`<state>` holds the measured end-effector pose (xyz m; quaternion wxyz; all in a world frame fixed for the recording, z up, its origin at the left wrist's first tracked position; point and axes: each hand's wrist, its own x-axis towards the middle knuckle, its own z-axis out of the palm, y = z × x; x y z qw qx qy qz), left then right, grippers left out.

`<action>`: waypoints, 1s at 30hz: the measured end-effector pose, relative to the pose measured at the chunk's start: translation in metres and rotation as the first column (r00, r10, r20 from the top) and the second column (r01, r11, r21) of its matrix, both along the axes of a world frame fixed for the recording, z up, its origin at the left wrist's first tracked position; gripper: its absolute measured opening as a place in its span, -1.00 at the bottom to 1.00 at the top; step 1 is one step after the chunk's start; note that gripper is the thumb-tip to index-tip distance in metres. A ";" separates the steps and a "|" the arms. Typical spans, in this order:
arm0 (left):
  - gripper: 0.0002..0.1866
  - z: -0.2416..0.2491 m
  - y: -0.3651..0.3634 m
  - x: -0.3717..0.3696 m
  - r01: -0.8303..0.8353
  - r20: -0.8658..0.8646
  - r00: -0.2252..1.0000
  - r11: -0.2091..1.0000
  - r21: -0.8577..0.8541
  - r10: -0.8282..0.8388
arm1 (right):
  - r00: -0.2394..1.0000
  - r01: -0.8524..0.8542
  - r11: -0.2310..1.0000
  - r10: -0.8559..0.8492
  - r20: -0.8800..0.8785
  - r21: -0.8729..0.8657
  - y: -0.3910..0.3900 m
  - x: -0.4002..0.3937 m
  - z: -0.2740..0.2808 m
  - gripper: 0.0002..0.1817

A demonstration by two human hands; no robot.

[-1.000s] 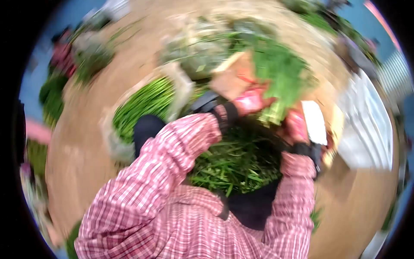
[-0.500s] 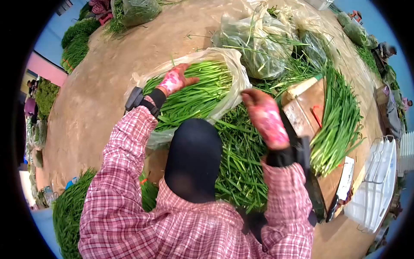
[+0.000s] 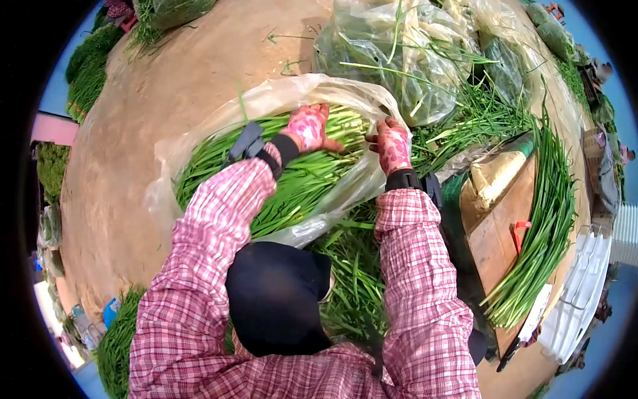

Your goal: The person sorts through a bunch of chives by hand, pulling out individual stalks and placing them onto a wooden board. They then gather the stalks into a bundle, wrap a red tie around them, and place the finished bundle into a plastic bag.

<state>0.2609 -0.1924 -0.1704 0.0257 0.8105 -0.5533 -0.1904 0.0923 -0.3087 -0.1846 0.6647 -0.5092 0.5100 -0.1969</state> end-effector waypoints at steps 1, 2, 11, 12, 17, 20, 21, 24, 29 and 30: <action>0.29 0.002 -0.001 -0.014 -0.007 0.132 0.991 0.999 0.046 0.001 | 1.000 0.010 1.000 -0.010 0.015 0.001 -0.002 -0.003 -0.005 -0.40; 0.25 0.006 -0.001 -0.021 0.005 0.164 0.986 0.999 0.054 -0.014 | 1.000 0.001 1.000 -0.002 0.014 0.025 -0.004 -0.006 -0.010 -0.41; -0.17 0.010 -0.003 -0.044 0.013 0.071 0.997 0.999 -0.037 -0.011 | 0.998 -0.018 1.000 0.019 0.055 -0.025 0.000 -0.007 -0.023 -0.47; -0.20 0.024 0.003 -0.043 0.024 0.015 1.000 0.999 -0.030 -0.024 | 0.997 0.027 1.000 -0.027 0.070 0.000 0.000 -0.009 -0.023 -0.48; -0.28 0.050 0.027 -0.026 -0.168 -0.136 0.981 0.956 -0.239 0.138 | 0.952 0.096 0.995 -0.086 0.295 -0.022 0.024 -0.028 -0.005 -0.44; -0.26 0.048 0.032 -0.022 -0.223 -0.285 0.952 0.895 -0.386 0.114 | 0.952 -0.040 0.999 0.042 0.302 -0.014 0.058 -0.032 0.010 -0.35; -0.26 0.044 0.035 -0.021 -0.172 -0.245 0.968 0.872 -0.457 0.062 | 0.919 -0.024 1.000 0.016 0.394 0.017 0.060 -0.030 0.006 -0.37; -0.17 0.076 0.039 -0.033 -0.135 -0.362 0.932 0.949 -0.285 0.023 | 0.826 -0.060 0.998 0.066 0.559 -0.029 0.060 -0.022 -0.001 -0.39; -0.33 0.065 0.028 -0.036 -0.215 -0.292 0.949 0.918 -0.333 0.116 | 0.841 0.028 1.000 -0.028 0.540 0.007 0.061 -0.017 -0.003 -0.43; -0.35 0.070 0.030 -0.028 -0.273 -0.393 0.912 0.892 -0.361 0.120 | 0.877 0.055 0.999 -0.048 0.478 -0.001 0.059 -0.021 -0.013 -0.45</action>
